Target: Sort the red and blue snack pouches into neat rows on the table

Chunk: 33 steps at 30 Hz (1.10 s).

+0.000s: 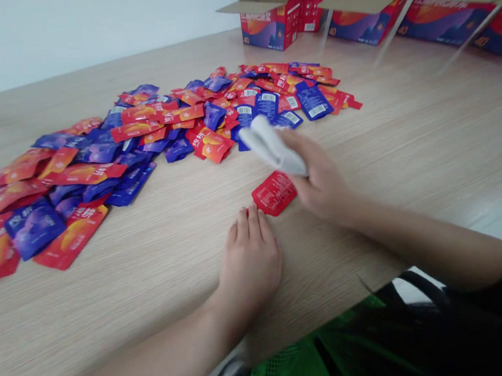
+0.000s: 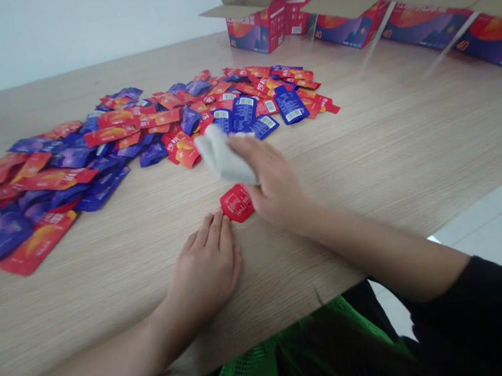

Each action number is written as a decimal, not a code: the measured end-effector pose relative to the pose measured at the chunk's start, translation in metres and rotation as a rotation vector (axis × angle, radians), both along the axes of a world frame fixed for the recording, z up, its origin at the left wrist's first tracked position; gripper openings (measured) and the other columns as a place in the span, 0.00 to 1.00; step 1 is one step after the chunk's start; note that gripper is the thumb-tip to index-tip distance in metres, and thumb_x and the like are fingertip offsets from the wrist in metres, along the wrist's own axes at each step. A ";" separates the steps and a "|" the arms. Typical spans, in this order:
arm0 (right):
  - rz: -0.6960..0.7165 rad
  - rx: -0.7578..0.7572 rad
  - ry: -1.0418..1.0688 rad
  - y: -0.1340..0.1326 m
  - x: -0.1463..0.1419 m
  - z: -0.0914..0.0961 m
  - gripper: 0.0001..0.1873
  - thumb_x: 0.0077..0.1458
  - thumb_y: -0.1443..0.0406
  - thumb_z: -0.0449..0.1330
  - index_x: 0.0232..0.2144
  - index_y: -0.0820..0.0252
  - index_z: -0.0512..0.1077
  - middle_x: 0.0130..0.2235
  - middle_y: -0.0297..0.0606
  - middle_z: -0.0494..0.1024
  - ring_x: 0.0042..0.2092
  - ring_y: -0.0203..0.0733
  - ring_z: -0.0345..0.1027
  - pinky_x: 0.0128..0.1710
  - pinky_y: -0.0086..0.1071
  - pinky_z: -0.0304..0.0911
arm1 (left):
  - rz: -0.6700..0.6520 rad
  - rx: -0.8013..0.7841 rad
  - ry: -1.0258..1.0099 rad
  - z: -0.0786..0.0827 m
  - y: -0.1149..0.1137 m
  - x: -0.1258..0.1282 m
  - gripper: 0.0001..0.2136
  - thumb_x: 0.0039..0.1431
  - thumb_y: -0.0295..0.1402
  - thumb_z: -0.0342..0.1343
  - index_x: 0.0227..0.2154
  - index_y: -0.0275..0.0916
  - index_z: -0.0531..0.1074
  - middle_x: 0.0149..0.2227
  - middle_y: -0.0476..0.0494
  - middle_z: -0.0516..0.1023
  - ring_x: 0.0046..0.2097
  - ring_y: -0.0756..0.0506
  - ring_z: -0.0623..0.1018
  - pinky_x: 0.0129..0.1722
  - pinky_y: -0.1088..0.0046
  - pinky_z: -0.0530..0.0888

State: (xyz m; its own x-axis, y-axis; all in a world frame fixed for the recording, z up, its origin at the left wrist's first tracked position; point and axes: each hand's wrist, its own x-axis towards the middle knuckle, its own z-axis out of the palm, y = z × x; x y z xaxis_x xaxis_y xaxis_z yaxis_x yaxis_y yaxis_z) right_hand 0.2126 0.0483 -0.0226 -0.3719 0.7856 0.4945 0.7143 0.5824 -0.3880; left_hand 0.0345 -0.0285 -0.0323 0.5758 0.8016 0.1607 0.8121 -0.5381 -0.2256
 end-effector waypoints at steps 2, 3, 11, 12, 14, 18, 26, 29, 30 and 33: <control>0.196 -0.054 -0.176 -0.010 -0.012 -0.006 0.30 0.58 0.69 0.49 0.64 0.59 0.60 0.63 0.41 0.66 0.66 0.47 0.52 0.66 0.48 0.48 | -0.009 -0.044 -0.022 0.002 0.000 0.000 0.18 0.62 0.31 0.47 0.45 0.23 0.76 0.46 0.24 0.80 0.47 0.32 0.79 0.45 0.57 0.76; 0.242 -0.080 -0.247 -0.012 -0.013 -0.010 0.30 0.57 0.69 0.50 0.63 0.60 0.61 0.63 0.42 0.65 0.66 0.48 0.52 0.66 0.48 0.47 | -0.006 -0.060 -0.025 0.002 0.001 0.001 0.17 0.62 0.31 0.47 0.43 0.24 0.77 0.43 0.25 0.80 0.46 0.33 0.80 0.45 0.57 0.77; -0.198 -0.186 -0.045 0.037 0.037 -0.017 0.24 0.61 0.66 0.50 0.58 0.64 0.66 0.59 0.49 0.70 0.61 0.55 0.62 0.61 0.54 0.55 | 0.016 -0.041 0.009 -0.002 -0.001 0.000 0.23 0.63 0.31 0.46 0.55 0.18 0.68 0.57 0.18 0.70 0.57 0.29 0.73 0.49 0.56 0.75; -0.201 -0.163 0.019 0.037 0.036 -0.013 0.25 0.61 0.66 0.48 0.60 0.62 0.65 0.59 0.48 0.71 0.60 0.54 0.62 0.60 0.54 0.56 | 0.018 -0.043 0.011 -0.002 -0.001 0.000 0.23 0.63 0.32 0.46 0.55 0.18 0.68 0.57 0.19 0.70 0.57 0.29 0.73 0.49 0.56 0.75; -0.157 -0.085 0.105 0.026 0.025 -0.004 0.27 0.62 0.67 0.46 0.63 0.59 0.60 0.61 0.44 0.67 0.62 0.51 0.60 0.61 0.51 0.55 | 0.019 -0.031 0.015 -0.001 -0.001 0.000 0.23 0.63 0.32 0.46 0.55 0.18 0.68 0.57 0.19 0.70 0.57 0.29 0.73 0.49 0.56 0.75; 0.122 -0.040 -0.062 -0.010 -0.009 -0.002 0.30 0.59 0.68 0.48 0.65 0.58 0.57 0.66 0.40 0.60 0.67 0.48 0.50 0.66 0.49 0.46 | -0.003 -0.034 -0.005 0.002 0.000 0.001 0.19 0.62 0.30 0.47 0.48 0.21 0.74 0.50 0.21 0.77 0.52 0.30 0.77 0.47 0.55 0.76; -0.104 -0.208 -0.294 0.010 0.020 -0.026 0.29 0.60 0.65 0.50 0.63 0.64 0.59 0.66 0.46 0.59 0.67 0.54 0.49 0.65 0.56 0.42 | 0.022 -0.056 -0.020 -0.001 -0.001 0.002 0.23 0.61 0.29 0.47 0.55 0.16 0.67 0.57 0.16 0.69 0.57 0.27 0.72 0.49 0.54 0.75; -0.202 -0.221 -0.189 0.022 0.030 -0.021 0.28 0.62 0.65 0.48 0.63 0.65 0.61 0.64 0.48 0.63 0.65 0.55 0.53 0.64 0.57 0.46 | 0.036 -0.092 -0.030 -0.003 -0.002 0.001 0.23 0.62 0.29 0.46 0.56 0.16 0.66 0.57 0.16 0.68 0.58 0.27 0.71 0.50 0.53 0.75; -0.197 -0.203 -0.135 0.021 0.029 -0.018 0.28 0.62 0.65 0.47 0.63 0.65 0.60 0.63 0.48 0.64 0.65 0.54 0.54 0.64 0.57 0.47 | 0.037 -0.095 -0.034 -0.002 -0.002 0.001 0.24 0.62 0.29 0.46 0.56 0.16 0.66 0.57 0.16 0.68 0.58 0.27 0.71 0.50 0.53 0.75; -0.018 -0.116 -0.044 0.006 0.014 -0.013 0.31 0.59 0.70 0.46 0.65 0.61 0.57 0.64 0.43 0.63 0.66 0.48 0.53 0.65 0.52 0.50 | 0.026 -0.076 -0.043 -0.001 -0.001 0.001 0.23 0.63 0.31 0.45 0.55 0.16 0.68 0.57 0.16 0.69 0.57 0.27 0.72 0.49 0.53 0.75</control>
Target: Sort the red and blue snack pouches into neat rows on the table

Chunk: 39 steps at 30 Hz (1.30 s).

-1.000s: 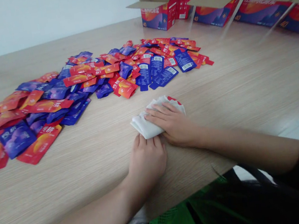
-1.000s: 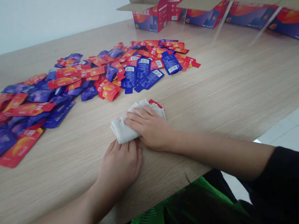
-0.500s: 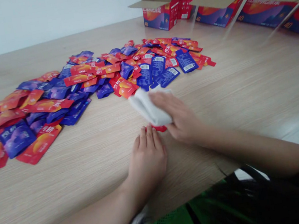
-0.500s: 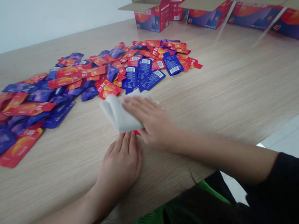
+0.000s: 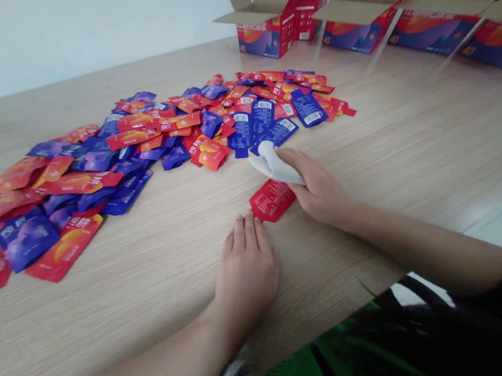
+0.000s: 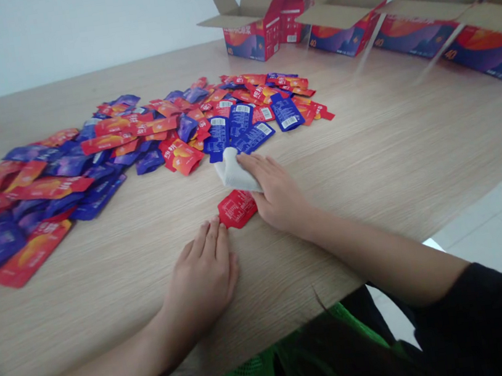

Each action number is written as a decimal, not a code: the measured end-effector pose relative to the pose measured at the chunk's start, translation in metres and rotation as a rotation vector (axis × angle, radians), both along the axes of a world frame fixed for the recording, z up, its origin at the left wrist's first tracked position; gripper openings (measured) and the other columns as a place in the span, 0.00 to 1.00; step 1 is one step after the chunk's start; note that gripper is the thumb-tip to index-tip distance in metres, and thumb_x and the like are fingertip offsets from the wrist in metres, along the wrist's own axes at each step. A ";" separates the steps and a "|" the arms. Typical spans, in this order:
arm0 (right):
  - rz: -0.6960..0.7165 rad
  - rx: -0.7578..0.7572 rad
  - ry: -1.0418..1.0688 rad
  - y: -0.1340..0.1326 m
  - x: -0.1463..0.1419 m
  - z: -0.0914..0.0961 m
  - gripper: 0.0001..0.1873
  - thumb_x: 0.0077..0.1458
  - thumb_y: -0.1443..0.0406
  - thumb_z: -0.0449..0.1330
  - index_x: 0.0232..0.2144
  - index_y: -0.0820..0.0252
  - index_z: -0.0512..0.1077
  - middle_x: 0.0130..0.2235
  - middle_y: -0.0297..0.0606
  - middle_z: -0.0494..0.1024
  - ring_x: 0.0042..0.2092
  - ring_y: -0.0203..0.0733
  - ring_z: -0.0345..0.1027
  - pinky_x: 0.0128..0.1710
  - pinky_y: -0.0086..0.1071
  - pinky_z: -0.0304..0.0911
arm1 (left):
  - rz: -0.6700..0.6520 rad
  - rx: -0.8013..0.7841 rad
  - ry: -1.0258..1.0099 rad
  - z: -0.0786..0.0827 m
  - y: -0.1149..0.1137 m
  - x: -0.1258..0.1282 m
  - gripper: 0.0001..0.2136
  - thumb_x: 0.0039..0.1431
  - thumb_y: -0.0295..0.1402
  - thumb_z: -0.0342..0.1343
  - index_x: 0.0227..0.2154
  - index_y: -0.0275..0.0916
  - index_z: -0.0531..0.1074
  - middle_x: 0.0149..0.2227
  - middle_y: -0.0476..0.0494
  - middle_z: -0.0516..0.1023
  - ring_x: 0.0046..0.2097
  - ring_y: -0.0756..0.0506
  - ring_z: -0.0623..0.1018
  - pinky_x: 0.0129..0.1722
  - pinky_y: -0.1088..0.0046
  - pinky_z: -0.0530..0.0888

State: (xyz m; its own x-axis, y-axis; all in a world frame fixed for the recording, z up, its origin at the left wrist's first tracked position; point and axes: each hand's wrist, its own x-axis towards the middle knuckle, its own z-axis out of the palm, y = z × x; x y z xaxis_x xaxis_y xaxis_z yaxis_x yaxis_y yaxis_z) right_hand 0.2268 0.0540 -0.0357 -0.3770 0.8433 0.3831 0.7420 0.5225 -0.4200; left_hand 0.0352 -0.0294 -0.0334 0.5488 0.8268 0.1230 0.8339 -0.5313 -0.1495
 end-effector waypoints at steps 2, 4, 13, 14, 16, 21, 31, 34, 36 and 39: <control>0.201 0.027 -0.059 -0.009 -0.010 -0.002 0.34 0.55 0.72 0.47 0.65 0.59 0.58 0.65 0.41 0.61 0.67 0.45 0.51 0.65 0.49 0.49 | -0.007 0.006 0.000 0.001 0.001 0.001 0.22 0.63 0.31 0.46 0.51 0.17 0.71 0.55 0.15 0.71 0.57 0.26 0.73 0.49 0.53 0.76; 0.289 0.015 -0.160 -0.008 -0.012 -0.006 0.35 0.52 0.73 0.48 0.63 0.60 0.61 0.65 0.41 0.62 0.67 0.46 0.51 0.66 0.49 0.47 | -0.004 0.009 0.007 0.001 0.002 0.001 0.21 0.62 0.31 0.47 0.49 0.17 0.73 0.54 0.14 0.72 0.56 0.26 0.73 0.49 0.54 0.75; 0.144 0.027 -0.230 -0.007 0.045 -0.010 0.37 0.51 0.76 0.48 0.64 0.57 0.61 0.67 0.43 0.58 0.66 0.49 0.53 0.63 0.50 0.55 | 0.074 -0.072 -0.029 0.002 -0.006 0.000 0.26 0.63 0.40 0.50 0.62 0.37 0.63 0.61 0.21 0.66 0.60 0.27 0.69 0.51 0.52 0.74; 0.180 0.048 -0.259 -0.008 0.046 -0.013 0.39 0.50 0.76 0.48 0.65 0.56 0.60 0.68 0.43 0.55 0.67 0.50 0.51 0.63 0.50 0.55 | 0.086 -0.091 -0.039 0.001 -0.002 0.001 0.27 0.63 0.43 0.50 0.63 0.38 0.62 0.61 0.20 0.66 0.61 0.26 0.68 0.51 0.51 0.73; 0.208 0.070 -0.309 0.003 0.042 -0.019 0.40 0.49 0.77 0.48 0.66 0.57 0.58 0.69 0.45 0.52 0.67 0.51 0.49 0.63 0.49 0.55 | 0.121 -0.120 -0.046 -0.001 0.015 0.004 0.30 0.63 0.45 0.49 0.64 0.35 0.60 0.61 0.18 0.64 0.63 0.25 0.65 0.53 0.49 0.71; 0.090 0.105 -0.397 0.086 0.003 -0.020 0.36 0.52 0.76 0.49 0.65 0.63 0.60 0.67 0.53 0.56 0.64 0.56 0.55 0.60 0.48 0.56 | 0.259 -0.060 -0.037 0.001 0.096 0.006 0.26 0.66 0.40 0.45 0.62 0.30 0.62 0.61 0.18 0.64 0.62 0.28 0.66 0.56 0.50 0.66; 0.072 0.176 -0.363 0.122 0.000 -0.033 0.34 0.56 0.72 0.51 0.65 0.63 0.59 0.66 0.51 0.57 0.63 0.54 0.56 0.61 0.45 0.54 | 0.534 0.566 -0.179 0.062 0.073 -0.160 0.12 0.61 0.36 0.49 0.42 0.38 0.74 0.49 0.33 0.73 0.52 0.32 0.70 0.51 0.50 0.68; 0.056 0.158 -0.350 0.120 0.001 -0.032 0.33 0.56 0.72 0.51 0.65 0.62 0.60 0.66 0.51 0.58 0.62 0.54 0.57 0.60 0.46 0.54 | 0.837 0.345 -0.152 0.041 0.043 -0.226 0.14 0.62 0.37 0.46 0.42 0.38 0.74 0.46 0.32 0.74 0.48 0.31 0.72 0.45 0.49 0.72; 0.055 0.152 -0.348 0.120 -0.001 -0.029 0.33 0.56 0.72 0.51 0.64 0.63 0.60 0.66 0.52 0.59 0.62 0.54 0.58 0.60 0.46 0.55 | 0.931 0.174 -0.132 0.024 0.028 -0.248 0.19 0.64 0.39 0.42 0.49 0.36 0.71 0.50 0.30 0.72 0.50 0.30 0.73 0.45 0.50 0.72; 0.063 0.147 -0.350 0.118 -0.002 -0.024 0.32 0.56 0.72 0.50 0.64 0.64 0.60 0.65 0.52 0.60 0.62 0.54 0.57 0.59 0.46 0.56 | 0.961 -0.020 -0.110 0.013 0.014 -0.241 0.25 0.66 0.43 0.37 0.58 0.33 0.64 0.54 0.28 0.69 0.53 0.31 0.71 0.49 0.52 0.71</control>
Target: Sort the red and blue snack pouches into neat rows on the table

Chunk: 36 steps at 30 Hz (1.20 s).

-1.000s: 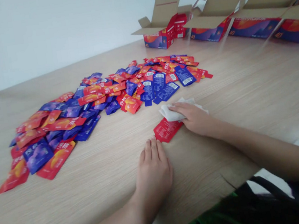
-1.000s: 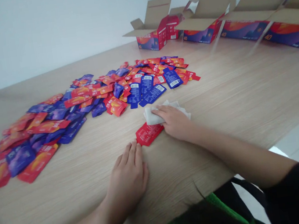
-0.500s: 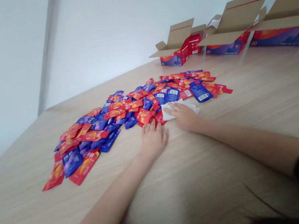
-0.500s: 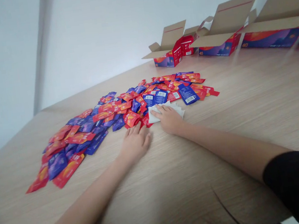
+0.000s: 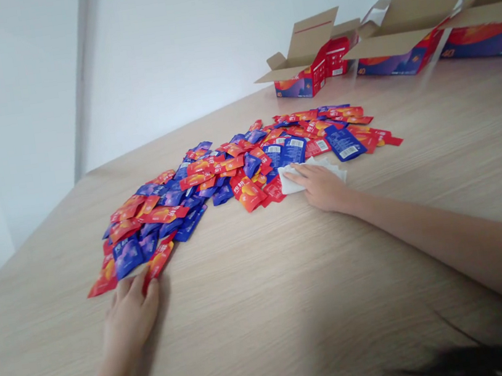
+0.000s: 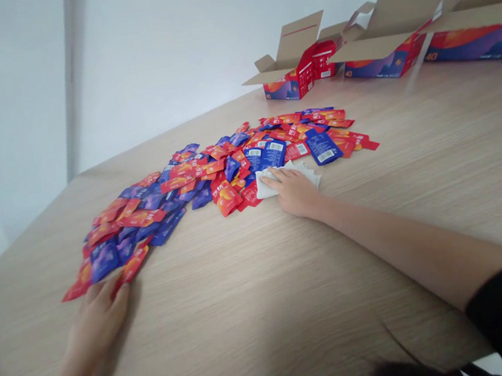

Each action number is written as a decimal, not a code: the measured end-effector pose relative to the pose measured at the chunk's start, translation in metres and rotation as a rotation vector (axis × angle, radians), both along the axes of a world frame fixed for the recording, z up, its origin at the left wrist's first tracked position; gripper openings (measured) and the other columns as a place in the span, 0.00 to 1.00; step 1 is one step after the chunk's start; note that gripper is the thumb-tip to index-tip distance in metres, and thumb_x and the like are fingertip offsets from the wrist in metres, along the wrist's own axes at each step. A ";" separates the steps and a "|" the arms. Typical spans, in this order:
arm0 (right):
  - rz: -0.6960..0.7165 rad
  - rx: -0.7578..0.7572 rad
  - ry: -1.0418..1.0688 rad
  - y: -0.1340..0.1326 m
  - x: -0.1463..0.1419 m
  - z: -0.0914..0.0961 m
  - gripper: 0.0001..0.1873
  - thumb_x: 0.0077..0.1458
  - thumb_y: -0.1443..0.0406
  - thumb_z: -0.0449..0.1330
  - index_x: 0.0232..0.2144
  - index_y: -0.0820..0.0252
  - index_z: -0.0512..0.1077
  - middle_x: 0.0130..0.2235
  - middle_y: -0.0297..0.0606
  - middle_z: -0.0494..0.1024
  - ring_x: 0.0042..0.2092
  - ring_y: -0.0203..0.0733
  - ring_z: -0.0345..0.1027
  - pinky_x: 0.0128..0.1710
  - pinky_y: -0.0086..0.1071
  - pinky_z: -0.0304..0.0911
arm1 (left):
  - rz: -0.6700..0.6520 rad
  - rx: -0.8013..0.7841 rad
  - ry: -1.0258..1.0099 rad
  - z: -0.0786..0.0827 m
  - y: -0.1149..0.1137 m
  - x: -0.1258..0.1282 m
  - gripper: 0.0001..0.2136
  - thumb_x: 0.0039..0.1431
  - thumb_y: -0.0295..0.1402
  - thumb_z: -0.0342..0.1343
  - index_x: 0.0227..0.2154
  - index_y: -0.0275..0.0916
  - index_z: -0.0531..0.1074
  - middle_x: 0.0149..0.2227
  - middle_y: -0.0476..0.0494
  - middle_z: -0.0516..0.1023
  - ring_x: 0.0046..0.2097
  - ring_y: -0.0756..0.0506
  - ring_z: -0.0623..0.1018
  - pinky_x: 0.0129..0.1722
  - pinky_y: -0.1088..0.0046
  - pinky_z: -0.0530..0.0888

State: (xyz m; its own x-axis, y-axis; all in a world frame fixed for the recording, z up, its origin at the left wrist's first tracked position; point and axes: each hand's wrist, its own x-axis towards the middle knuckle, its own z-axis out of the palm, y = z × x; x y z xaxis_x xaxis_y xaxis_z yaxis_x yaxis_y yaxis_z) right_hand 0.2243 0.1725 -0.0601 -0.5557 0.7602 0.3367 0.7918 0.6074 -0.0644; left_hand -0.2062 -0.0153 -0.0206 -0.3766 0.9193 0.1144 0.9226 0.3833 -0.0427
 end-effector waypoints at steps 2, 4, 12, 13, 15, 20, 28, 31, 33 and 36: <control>-0.007 0.002 -0.009 -0.001 0.001 0.001 0.32 0.57 0.72 0.50 0.64 0.65 0.60 0.65 0.52 0.60 0.62 0.54 0.58 0.59 0.46 0.56 | 0.001 -0.062 0.015 0.002 -0.008 0.028 0.28 0.66 0.45 0.35 0.59 0.31 0.63 0.52 0.27 0.69 0.53 0.30 0.72 0.49 0.51 0.70; -0.023 0.003 -0.022 -0.003 0.002 0.001 0.32 0.57 0.72 0.49 0.64 0.65 0.60 0.65 0.53 0.60 0.62 0.54 0.59 0.58 0.45 0.57 | -0.038 -0.084 0.064 0.005 -0.017 0.067 0.30 0.66 0.47 0.35 0.59 0.28 0.63 0.49 0.26 0.70 0.50 0.29 0.72 0.48 0.49 0.70; -0.071 -0.005 -0.048 -0.007 0.006 0.002 0.32 0.57 0.72 0.49 0.64 0.66 0.60 0.65 0.53 0.60 0.62 0.53 0.58 0.58 0.44 0.56 | -0.650 -0.160 -0.124 0.013 -0.042 0.215 0.25 0.66 0.45 0.43 0.57 0.32 0.66 0.53 0.29 0.69 0.52 0.35 0.72 0.49 0.54 0.72; -0.075 -0.007 -0.050 -0.008 0.006 0.003 0.31 0.57 0.72 0.49 0.64 0.66 0.60 0.65 0.53 0.60 0.62 0.53 0.59 0.58 0.44 0.56 | -0.700 -0.173 -0.163 0.018 -0.038 0.221 0.22 0.67 0.43 0.44 0.54 0.33 0.68 0.52 0.31 0.70 0.52 0.35 0.72 0.49 0.55 0.72; -0.080 -0.005 -0.059 -0.009 0.008 0.004 0.31 0.58 0.72 0.48 0.64 0.67 0.60 0.65 0.54 0.60 0.62 0.53 0.59 0.58 0.44 0.56 | -0.760 -0.136 -0.223 0.030 -0.030 0.223 0.18 0.67 0.39 0.44 0.52 0.36 0.70 0.50 0.33 0.70 0.51 0.37 0.72 0.50 0.55 0.72; -0.088 0.001 -0.079 -0.012 0.015 0.004 0.31 0.58 0.72 0.48 0.64 0.67 0.60 0.64 0.54 0.62 0.62 0.53 0.59 0.58 0.44 0.57 | -0.667 0.260 -0.214 0.039 -0.030 0.194 0.21 0.67 0.35 0.43 0.61 0.38 0.58 0.60 0.33 0.63 0.61 0.36 0.63 0.57 0.51 0.65; -0.149 -0.085 0.013 -0.009 0.018 0.014 0.32 0.57 0.74 0.47 0.63 0.64 0.61 0.62 0.50 0.66 0.59 0.56 0.63 0.56 0.47 0.61 | -0.687 -0.049 -0.050 -0.019 -0.031 0.201 0.26 0.67 0.40 0.44 0.63 0.30 0.59 0.64 0.31 0.63 0.64 0.27 0.59 0.57 0.45 0.64; -0.240 -0.084 0.172 -0.026 0.026 0.045 0.31 0.58 0.73 0.45 0.63 0.60 0.62 0.62 0.44 0.67 0.59 0.54 0.64 0.56 0.47 0.63 | -0.739 -0.087 -0.069 -0.015 -0.014 0.228 0.28 0.66 0.42 0.46 0.63 0.28 0.59 0.64 0.29 0.62 0.64 0.26 0.59 0.59 0.45 0.63; -0.240 -0.015 0.249 -0.055 0.025 0.067 0.31 0.60 0.72 0.44 0.65 0.58 0.59 0.63 0.41 0.65 0.62 0.54 0.60 0.59 0.48 0.60 | -0.766 -0.078 -0.098 -0.011 -0.004 0.244 0.30 0.65 0.42 0.47 0.63 0.26 0.58 0.64 0.27 0.61 0.64 0.26 0.60 0.59 0.46 0.63; -0.077 -0.005 0.228 -0.107 0.006 0.075 0.32 0.61 0.68 0.48 0.67 0.55 0.54 0.65 0.40 0.62 0.64 0.52 0.56 0.61 0.48 0.56 | -0.791 -0.045 -0.132 -0.008 0.003 0.255 0.27 0.64 0.41 0.48 0.60 0.28 0.63 0.60 0.27 0.66 0.60 0.29 0.65 0.56 0.49 0.66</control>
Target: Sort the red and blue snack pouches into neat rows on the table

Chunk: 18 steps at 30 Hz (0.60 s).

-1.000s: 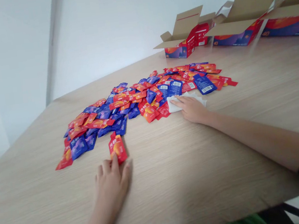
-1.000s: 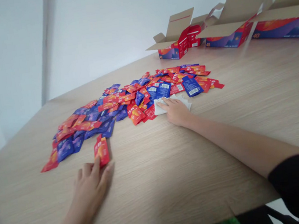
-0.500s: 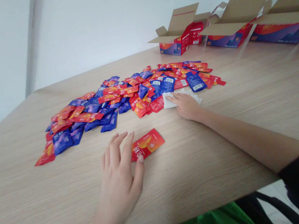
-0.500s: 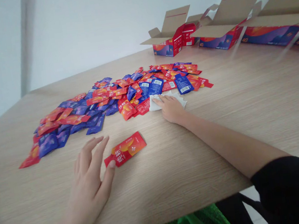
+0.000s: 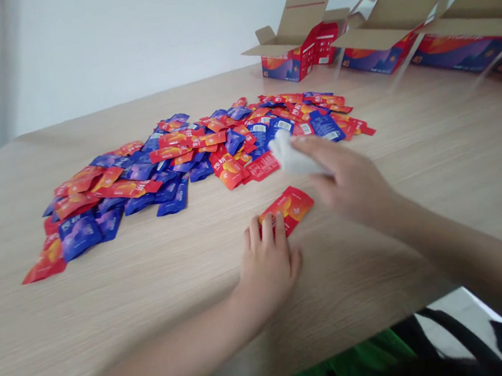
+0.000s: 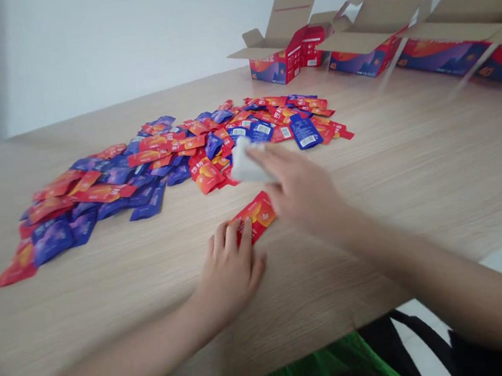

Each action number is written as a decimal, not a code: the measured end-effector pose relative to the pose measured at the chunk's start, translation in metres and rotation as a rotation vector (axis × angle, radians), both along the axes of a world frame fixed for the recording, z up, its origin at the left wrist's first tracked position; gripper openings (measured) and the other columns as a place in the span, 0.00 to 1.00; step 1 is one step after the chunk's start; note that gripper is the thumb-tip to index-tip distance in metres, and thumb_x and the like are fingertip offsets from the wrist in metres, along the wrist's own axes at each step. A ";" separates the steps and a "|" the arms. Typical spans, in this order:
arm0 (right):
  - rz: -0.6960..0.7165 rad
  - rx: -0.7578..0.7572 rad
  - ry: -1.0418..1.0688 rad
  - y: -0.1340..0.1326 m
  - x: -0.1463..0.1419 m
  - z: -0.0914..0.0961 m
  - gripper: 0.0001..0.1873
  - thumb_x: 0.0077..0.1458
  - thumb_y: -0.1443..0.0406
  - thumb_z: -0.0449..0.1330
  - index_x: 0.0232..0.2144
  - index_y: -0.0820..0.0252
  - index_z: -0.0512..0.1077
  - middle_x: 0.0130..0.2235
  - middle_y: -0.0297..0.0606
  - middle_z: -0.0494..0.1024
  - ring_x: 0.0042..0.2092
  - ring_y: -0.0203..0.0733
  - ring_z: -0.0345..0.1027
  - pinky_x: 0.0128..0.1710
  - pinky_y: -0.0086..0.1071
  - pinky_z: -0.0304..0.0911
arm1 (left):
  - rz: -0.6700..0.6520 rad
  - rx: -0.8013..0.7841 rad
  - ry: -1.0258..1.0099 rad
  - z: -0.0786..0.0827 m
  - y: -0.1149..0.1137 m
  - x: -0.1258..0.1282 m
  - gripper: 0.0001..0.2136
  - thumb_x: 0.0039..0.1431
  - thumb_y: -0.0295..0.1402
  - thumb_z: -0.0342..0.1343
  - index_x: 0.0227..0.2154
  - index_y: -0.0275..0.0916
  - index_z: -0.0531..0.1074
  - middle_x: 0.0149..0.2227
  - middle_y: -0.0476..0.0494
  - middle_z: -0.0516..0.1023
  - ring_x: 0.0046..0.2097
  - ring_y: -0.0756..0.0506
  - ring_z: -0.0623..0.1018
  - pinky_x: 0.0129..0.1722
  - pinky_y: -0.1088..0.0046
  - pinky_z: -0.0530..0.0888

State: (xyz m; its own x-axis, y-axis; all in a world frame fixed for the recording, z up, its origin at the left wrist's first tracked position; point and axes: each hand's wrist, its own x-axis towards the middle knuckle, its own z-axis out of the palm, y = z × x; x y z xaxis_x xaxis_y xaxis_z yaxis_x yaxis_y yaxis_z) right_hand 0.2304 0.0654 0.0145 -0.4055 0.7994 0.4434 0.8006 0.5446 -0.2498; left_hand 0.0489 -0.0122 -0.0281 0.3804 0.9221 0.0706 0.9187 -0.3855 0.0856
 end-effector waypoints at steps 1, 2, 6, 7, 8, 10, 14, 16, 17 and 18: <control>0.104 -0.031 -0.045 -0.014 -0.009 -0.006 0.32 0.61 0.65 0.50 0.67 0.55 0.55 0.64 0.42 0.63 0.64 0.52 0.56 0.62 0.49 0.55 | -0.015 -0.004 0.002 0.000 0.000 0.000 0.24 0.64 0.40 0.49 0.57 0.29 0.67 0.57 0.28 0.69 0.58 0.30 0.67 0.55 0.50 0.67; 0.171 -0.076 -0.098 -0.025 -0.018 -0.015 0.33 0.61 0.62 0.52 0.67 0.57 0.54 0.64 0.45 0.62 0.64 0.53 0.55 0.62 0.51 0.53 | -0.031 -0.012 0.011 0.001 -0.001 -0.001 0.21 0.64 0.40 0.49 0.53 0.30 0.71 0.55 0.29 0.71 0.56 0.30 0.69 0.54 0.51 0.68; 0.174 -0.208 -0.190 -0.028 -0.034 -0.051 0.29 0.63 0.57 0.51 0.65 0.54 0.58 0.66 0.45 0.59 0.67 0.56 0.49 0.64 0.58 0.43 | -0.076 -0.001 0.075 0.001 -0.013 -0.011 0.21 0.64 0.38 0.48 0.52 0.27 0.72 0.56 0.26 0.71 0.59 0.30 0.68 0.55 0.52 0.69; 0.139 -0.218 -0.187 -0.024 -0.033 -0.055 0.29 0.64 0.58 0.50 0.65 0.54 0.58 0.66 0.45 0.58 0.67 0.56 0.49 0.64 0.58 0.42 | -0.085 0.014 0.090 0.001 -0.017 -0.013 0.23 0.64 0.38 0.47 0.55 0.25 0.69 0.58 0.25 0.69 0.60 0.30 0.67 0.55 0.52 0.69; 0.090 -0.215 -0.174 -0.021 -0.032 -0.057 0.29 0.64 0.59 0.50 0.65 0.55 0.58 0.67 0.46 0.57 0.67 0.56 0.48 0.65 0.58 0.42 | -0.094 0.028 0.105 0.001 -0.020 -0.014 0.24 0.64 0.37 0.47 0.57 0.23 0.67 0.60 0.24 0.67 0.62 0.29 0.66 0.56 0.52 0.69; -0.003 -0.179 -0.142 -0.020 -0.030 -0.058 0.31 0.63 0.59 0.51 0.66 0.60 0.57 0.68 0.49 0.55 0.67 0.59 0.46 0.65 0.58 0.43 | -0.105 0.038 0.127 0.000 -0.026 -0.013 0.25 0.64 0.35 0.46 0.59 0.22 0.65 0.62 0.24 0.65 0.63 0.29 0.65 0.56 0.52 0.69; 0.228 -0.155 -0.179 -0.028 -0.030 -0.054 0.32 0.62 0.57 0.52 0.65 0.61 0.58 0.68 0.46 0.53 0.68 0.56 0.44 0.66 0.54 0.42 | -0.125 -0.009 0.143 -0.003 -0.031 -0.010 0.20 0.64 0.35 0.45 0.51 0.27 0.74 0.53 0.27 0.75 0.57 0.30 0.73 0.57 0.49 0.69; 0.252 -0.187 -0.183 -0.027 -0.030 -0.052 0.29 0.63 0.59 0.51 0.65 0.59 0.59 0.68 0.43 0.55 0.68 0.53 0.46 0.67 0.52 0.42 | -0.113 0.009 0.145 -0.004 -0.032 -0.008 0.22 0.63 0.36 0.47 0.52 0.26 0.73 0.54 0.25 0.74 0.57 0.28 0.73 0.56 0.48 0.69; 0.186 -0.200 -0.173 -0.025 -0.029 -0.052 0.29 0.63 0.61 0.50 0.65 0.59 0.59 0.68 0.44 0.55 0.68 0.54 0.47 0.66 0.53 0.43 | -0.103 0.029 0.145 -0.005 -0.033 -0.008 0.23 0.62 0.37 0.48 0.55 0.26 0.70 0.57 0.24 0.71 0.58 0.27 0.71 0.55 0.48 0.70; 0.110 -0.207 -0.162 -0.021 -0.028 -0.052 0.29 0.63 0.62 0.50 0.65 0.59 0.58 0.68 0.44 0.54 0.68 0.55 0.46 0.65 0.55 0.44 | -0.094 0.046 0.146 -0.005 -0.033 -0.007 0.26 0.61 0.38 0.50 0.59 0.28 0.67 0.60 0.23 0.67 0.60 0.25 0.69 0.54 0.48 0.71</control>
